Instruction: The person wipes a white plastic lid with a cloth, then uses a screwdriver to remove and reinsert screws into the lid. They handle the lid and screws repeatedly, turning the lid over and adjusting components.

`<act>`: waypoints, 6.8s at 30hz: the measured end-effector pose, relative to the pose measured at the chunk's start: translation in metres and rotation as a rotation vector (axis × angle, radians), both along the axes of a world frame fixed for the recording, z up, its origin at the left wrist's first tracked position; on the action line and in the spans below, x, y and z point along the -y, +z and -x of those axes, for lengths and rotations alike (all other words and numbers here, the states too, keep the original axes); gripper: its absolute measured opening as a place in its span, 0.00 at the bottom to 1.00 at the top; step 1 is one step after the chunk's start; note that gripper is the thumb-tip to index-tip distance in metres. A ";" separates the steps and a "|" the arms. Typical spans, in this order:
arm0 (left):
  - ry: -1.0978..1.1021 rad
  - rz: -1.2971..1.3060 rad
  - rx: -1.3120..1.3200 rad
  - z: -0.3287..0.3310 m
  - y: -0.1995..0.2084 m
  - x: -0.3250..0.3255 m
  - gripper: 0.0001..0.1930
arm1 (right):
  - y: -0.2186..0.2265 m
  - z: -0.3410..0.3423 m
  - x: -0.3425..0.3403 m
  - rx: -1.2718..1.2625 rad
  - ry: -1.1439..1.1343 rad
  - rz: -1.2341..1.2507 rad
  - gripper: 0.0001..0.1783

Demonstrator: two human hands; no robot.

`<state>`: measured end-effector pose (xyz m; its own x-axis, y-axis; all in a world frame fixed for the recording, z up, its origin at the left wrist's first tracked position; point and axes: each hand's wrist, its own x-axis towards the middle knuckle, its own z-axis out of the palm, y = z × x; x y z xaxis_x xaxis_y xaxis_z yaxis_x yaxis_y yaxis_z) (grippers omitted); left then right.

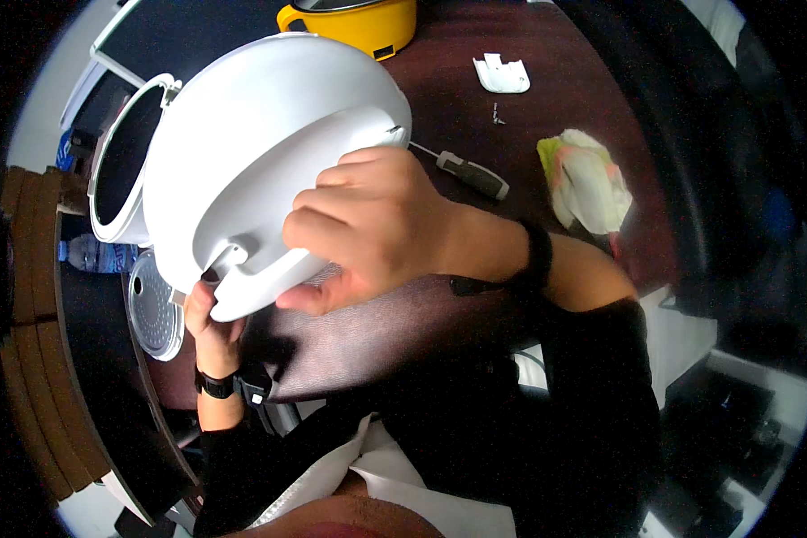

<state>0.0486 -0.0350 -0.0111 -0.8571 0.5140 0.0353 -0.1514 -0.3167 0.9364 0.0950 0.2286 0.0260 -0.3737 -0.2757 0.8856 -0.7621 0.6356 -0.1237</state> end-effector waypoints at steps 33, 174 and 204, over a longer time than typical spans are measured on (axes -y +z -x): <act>0.121 -0.016 0.204 -0.013 -0.013 0.029 0.36 | 0.004 -0.007 -0.010 -0.200 0.175 0.100 0.26; 0.017 0.550 -0.996 0.040 0.025 -0.021 0.14 | 0.029 -0.013 -0.089 0.830 -0.131 -0.273 0.17; -0.265 0.459 -0.385 0.069 0.004 0.006 0.33 | -0.015 -0.057 -0.085 0.962 -0.136 0.111 0.06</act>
